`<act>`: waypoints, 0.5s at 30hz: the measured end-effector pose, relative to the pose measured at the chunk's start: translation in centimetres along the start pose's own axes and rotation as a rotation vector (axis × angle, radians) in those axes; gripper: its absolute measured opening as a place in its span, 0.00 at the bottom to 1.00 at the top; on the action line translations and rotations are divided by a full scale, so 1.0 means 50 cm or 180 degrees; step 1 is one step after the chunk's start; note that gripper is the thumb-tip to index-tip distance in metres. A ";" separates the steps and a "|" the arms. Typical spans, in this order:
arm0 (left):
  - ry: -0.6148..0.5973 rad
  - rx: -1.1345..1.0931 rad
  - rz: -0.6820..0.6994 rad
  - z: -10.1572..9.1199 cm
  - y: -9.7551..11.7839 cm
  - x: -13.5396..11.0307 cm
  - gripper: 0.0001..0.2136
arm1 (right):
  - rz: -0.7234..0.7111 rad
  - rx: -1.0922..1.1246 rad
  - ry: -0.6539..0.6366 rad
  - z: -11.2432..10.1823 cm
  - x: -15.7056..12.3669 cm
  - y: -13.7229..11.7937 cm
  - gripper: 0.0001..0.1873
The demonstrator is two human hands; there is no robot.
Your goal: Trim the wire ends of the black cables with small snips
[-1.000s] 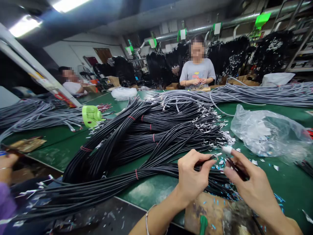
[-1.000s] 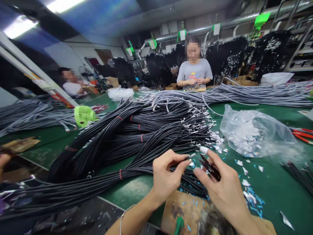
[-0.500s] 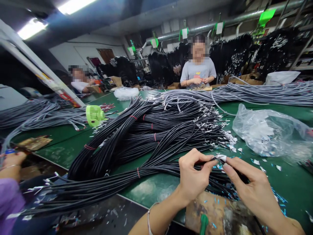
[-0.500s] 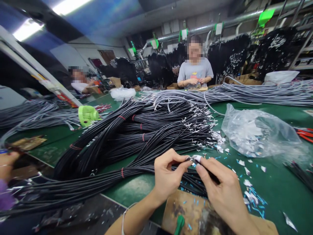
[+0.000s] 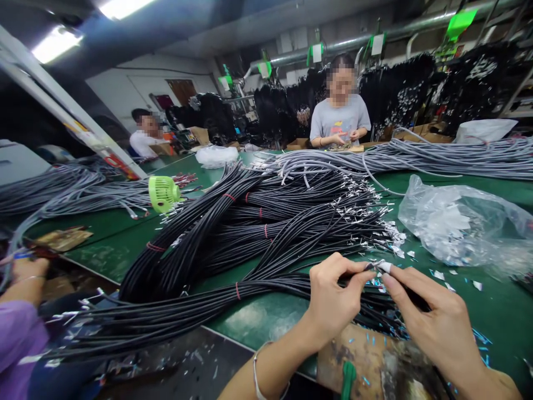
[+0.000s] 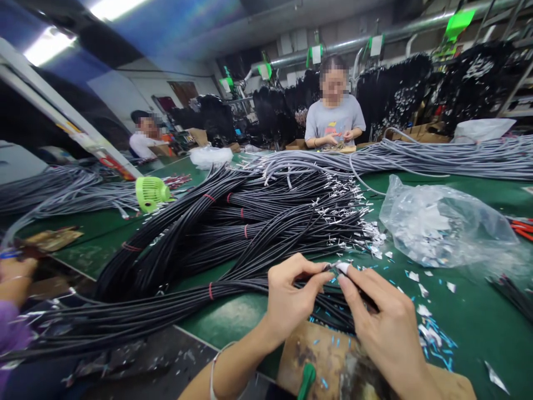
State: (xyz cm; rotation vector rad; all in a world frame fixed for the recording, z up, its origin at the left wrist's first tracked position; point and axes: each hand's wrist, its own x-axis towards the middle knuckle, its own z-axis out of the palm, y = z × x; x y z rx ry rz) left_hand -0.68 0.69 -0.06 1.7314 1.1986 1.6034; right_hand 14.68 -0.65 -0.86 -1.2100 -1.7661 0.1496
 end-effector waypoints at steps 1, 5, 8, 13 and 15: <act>-0.0216 -0.0161 -0.0220 -0.003 -0.001 0.004 0.03 | -0.0024 -0.0016 0.0009 -0.001 0.000 0.000 0.09; -0.1009 -0.0888 -0.1015 -0.013 -0.003 0.019 0.09 | 0.0129 0.0055 -0.0043 -0.004 0.001 0.003 0.08; -0.0658 -0.0756 -0.0772 -0.011 0.000 0.015 0.05 | 0.0653 0.0324 -0.0030 -0.007 0.008 0.004 0.12; -0.0056 0.0313 0.0820 0.008 -0.003 -0.009 0.04 | 0.1290 0.0829 -0.0207 -0.010 0.018 -0.009 0.17; -0.0048 0.0456 0.1049 0.012 -0.007 -0.014 0.06 | 0.1312 0.0840 -0.0123 -0.010 0.017 -0.013 0.13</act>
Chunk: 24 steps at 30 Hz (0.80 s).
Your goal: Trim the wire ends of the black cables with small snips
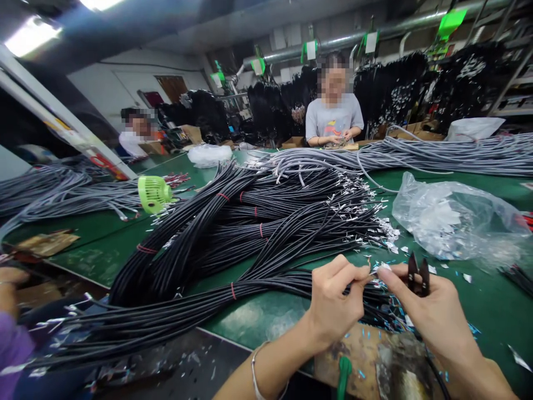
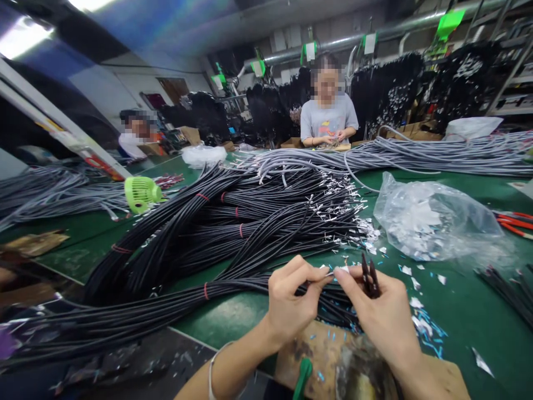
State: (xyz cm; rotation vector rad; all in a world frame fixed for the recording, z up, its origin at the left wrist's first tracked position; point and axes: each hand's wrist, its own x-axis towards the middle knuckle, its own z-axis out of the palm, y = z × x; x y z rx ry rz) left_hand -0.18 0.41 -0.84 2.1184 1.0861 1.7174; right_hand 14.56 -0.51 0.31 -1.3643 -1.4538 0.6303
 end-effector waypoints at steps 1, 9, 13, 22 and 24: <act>0.0009 0.0054 0.0038 0.001 -0.001 -0.001 0.06 | -0.0033 0.0020 0.0012 0.000 -0.002 0.000 0.12; -0.0542 -0.0101 -0.0402 -0.015 0.001 0.017 0.04 | -0.0351 -0.0156 -0.0144 -0.006 0.001 0.019 0.08; -0.1094 -0.0277 -0.0461 -0.030 0.001 0.032 0.10 | -0.0613 -0.0369 -0.0189 -0.007 0.008 0.021 0.07; -0.2030 -0.1217 -0.2008 -0.038 -0.012 0.046 0.20 | -0.2482 -0.1253 -0.0247 -0.064 0.019 0.047 0.11; -0.1671 -0.1353 -0.2237 -0.032 -0.018 0.044 0.18 | -0.2096 -0.1477 0.0556 -0.064 0.016 0.045 0.08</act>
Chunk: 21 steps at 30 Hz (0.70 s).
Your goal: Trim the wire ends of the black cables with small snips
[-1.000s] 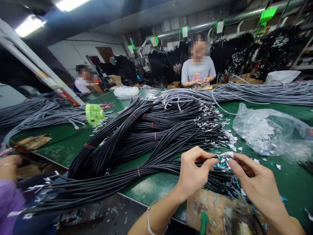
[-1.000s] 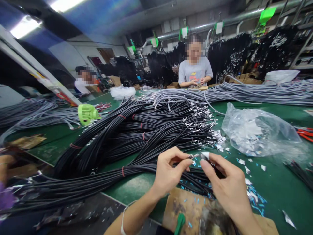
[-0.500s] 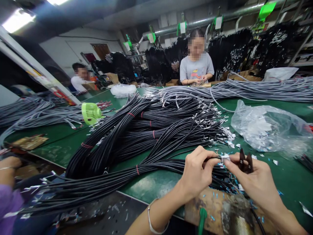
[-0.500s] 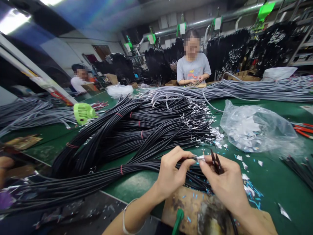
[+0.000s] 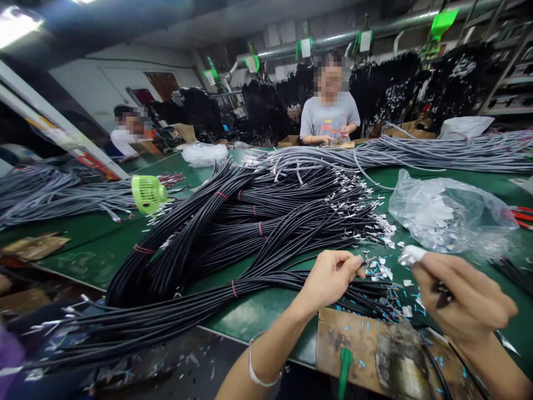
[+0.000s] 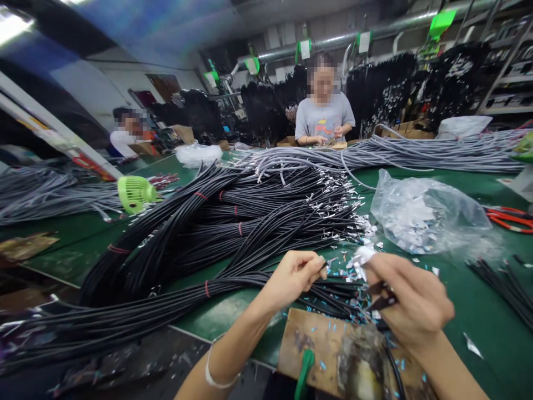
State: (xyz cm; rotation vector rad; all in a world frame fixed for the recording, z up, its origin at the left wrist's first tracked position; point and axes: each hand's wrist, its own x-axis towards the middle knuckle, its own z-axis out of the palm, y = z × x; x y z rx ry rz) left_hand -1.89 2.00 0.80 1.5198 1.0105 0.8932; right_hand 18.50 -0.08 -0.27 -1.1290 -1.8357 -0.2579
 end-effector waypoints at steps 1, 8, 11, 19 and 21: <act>0.0130 -0.0116 0.0000 0.001 -0.002 0.002 0.15 | 0.0290 -0.0119 0.0141 0.002 0.002 -0.005 0.09; 0.0373 -0.0050 0.0517 0.006 -0.004 -0.004 0.11 | 0.0747 0.0846 -0.0508 0.026 0.029 -0.047 0.08; 0.0453 0.0247 0.0728 0.010 -0.010 -0.005 0.09 | 0.0826 0.1170 -0.0560 0.026 0.031 -0.051 0.08; 0.0987 0.0824 0.1149 0.024 -0.011 -0.008 0.02 | 0.0881 0.1129 -0.0650 0.032 0.021 -0.060 0.07; 0.1185 0.0921 0.1343 0.027 -0.006 -0.012 0.02 | 0.0904 0.1170 -0.0609 0.033 0.019 -0.061 0.06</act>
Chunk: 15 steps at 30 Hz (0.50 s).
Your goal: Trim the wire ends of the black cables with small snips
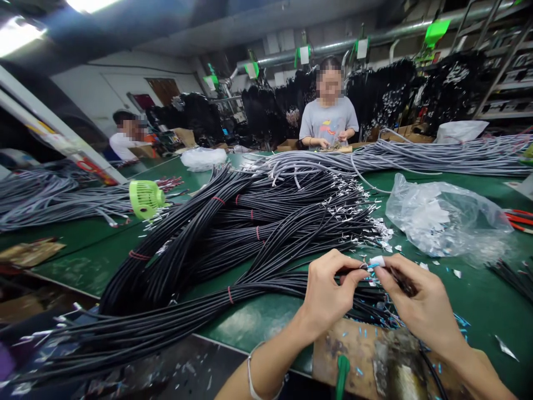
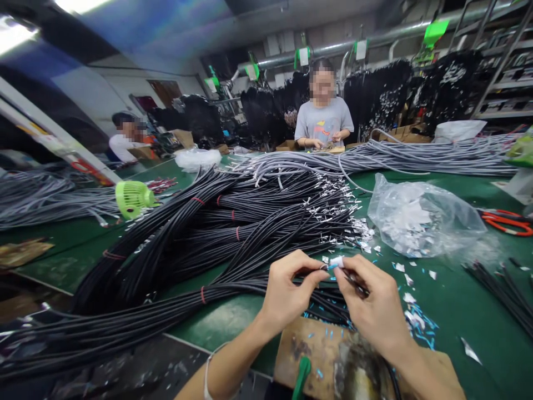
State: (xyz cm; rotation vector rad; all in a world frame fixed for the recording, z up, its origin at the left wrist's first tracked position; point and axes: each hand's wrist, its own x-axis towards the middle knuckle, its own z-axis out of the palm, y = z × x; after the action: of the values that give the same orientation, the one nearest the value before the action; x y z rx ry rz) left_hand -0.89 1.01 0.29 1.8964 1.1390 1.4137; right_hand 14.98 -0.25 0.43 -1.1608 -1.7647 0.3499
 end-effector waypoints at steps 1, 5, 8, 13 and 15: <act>0.0066 0.0034 0.0076 0.000 0.003 -0.001 0.02 | 0.0005 0.0036 0.0020 0.000 -0.001 0.000 0.06; 0.0223 0.0098 0.0293 0.002 0.009 -0.006 0.02 | 0.0104 0.0082 0.0065 -0.001 -0.001 -0.005 0.09; 0.0371 0.0170 0.0436 0.004 0.009 -0.008 0.02 | 0.0116 0.0037 0.0045 0.001 -0.001 -0.014 0.11; 0.0373 0.0288 0.0692 0.007 0.005 -0.010 0.05 | 0.0142 0.0048 0.0086 0.004 0.000 -0.014 0.12; 0.0253 0.0277 0.0637 0.006 0.004 -0.009 0.04 | 0.0203 0.0022 0.0094 0.005 -0.001 -0.005 0.13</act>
State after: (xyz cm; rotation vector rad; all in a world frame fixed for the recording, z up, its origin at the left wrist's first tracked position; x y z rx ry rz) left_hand -0.59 0.57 0.11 2.0804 1.0880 1.5822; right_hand 14.63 -0.38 0.45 -1.2133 -1.7027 0.3748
